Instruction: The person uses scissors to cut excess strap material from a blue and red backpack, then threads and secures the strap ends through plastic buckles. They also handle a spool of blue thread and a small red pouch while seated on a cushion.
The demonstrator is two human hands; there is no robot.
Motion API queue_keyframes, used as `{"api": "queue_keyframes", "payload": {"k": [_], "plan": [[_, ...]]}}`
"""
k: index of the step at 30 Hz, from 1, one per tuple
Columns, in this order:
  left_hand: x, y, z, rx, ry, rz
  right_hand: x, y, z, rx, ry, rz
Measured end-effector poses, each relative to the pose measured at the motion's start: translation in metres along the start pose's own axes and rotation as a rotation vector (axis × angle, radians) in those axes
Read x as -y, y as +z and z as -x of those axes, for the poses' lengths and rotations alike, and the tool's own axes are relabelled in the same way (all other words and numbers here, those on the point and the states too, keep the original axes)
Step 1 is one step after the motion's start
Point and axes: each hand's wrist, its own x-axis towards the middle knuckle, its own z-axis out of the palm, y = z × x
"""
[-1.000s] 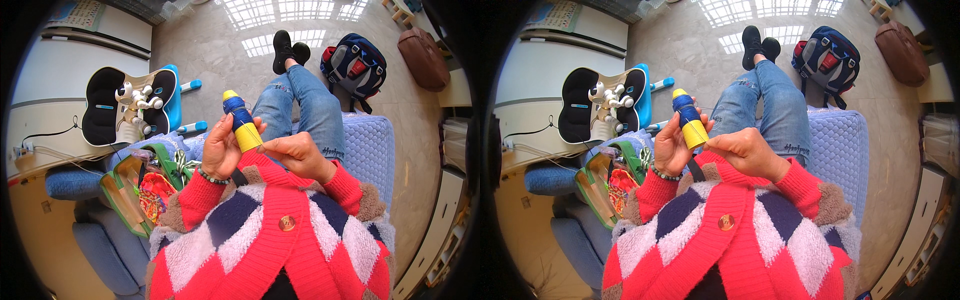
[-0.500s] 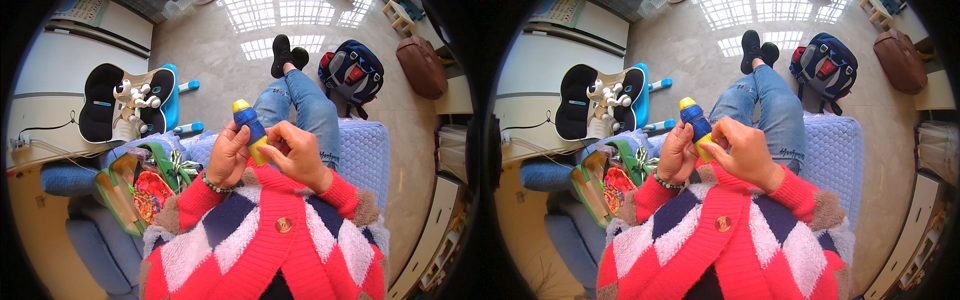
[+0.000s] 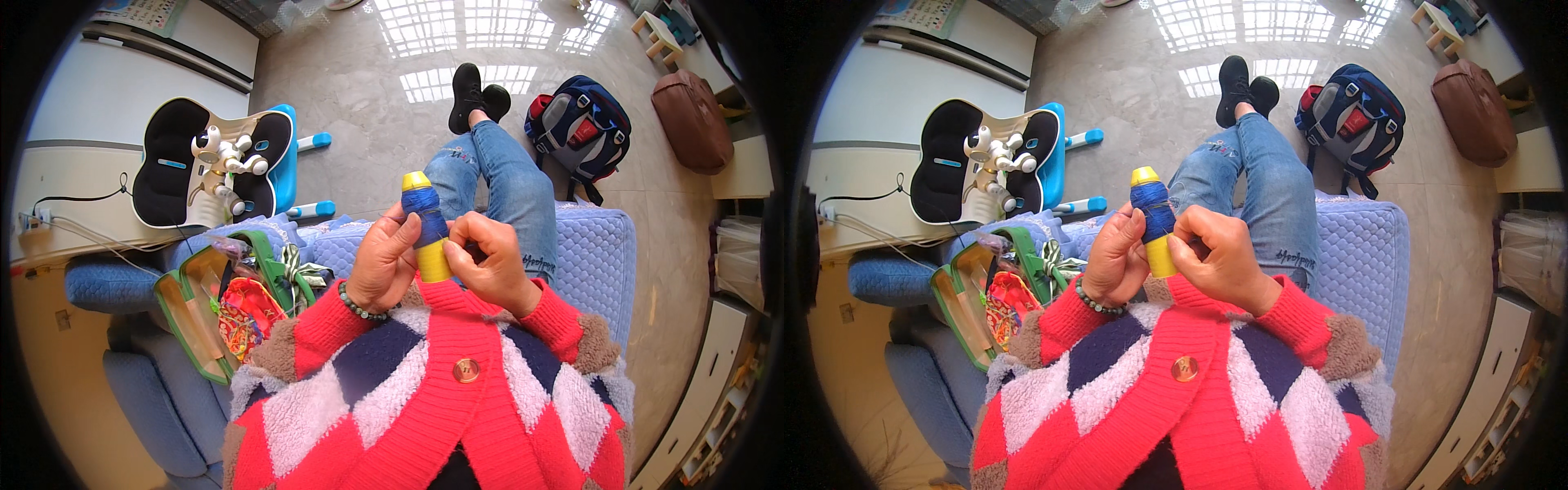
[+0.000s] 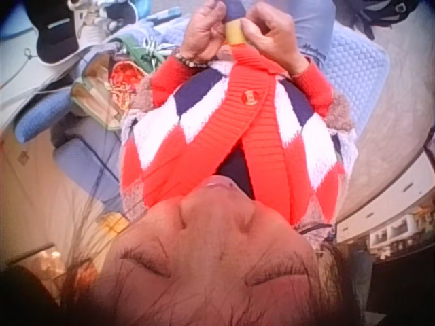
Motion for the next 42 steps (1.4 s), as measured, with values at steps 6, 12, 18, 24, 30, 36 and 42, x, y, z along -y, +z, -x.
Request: {"api": "queue_keyframes", "payload": {"k": [6,12,18,24,30,36,42], "plan": [[0.000,0.001,-0.002,0.009,0.014,-0.012,0.004,-0.001,0.001,-0.029,0.170,-0.105],[0.002,0.001,0.000,0.003,-0.035,-0.068,0.004,0.001,0.000,-0.026,0.076,0.050],[0.003,-0.001,0.001,0.023,-0.051,-0.034,0.004,-0.002,0.001,-0.003,0.027,0.074],[0.003,0.000,0.002,0.038,-0.042,-0.037,0.006,-0.006,0.002,0.035,-0.038,0.074],[0.001,0.004,0.004,0.056,0.003,-0.119,0.007,-0.010,0.002,0.059,-0.021,0.035],[0.001,0.006,0.006,0.044,0.042,-0.192,0.008,-0.008,0.001,0.059,-0.002,0.039],[0.004,0.003,0.004,0.021,0.054,-0.203,0.007,-0.002,0.001,-0.007,0.014,0.070]]}}
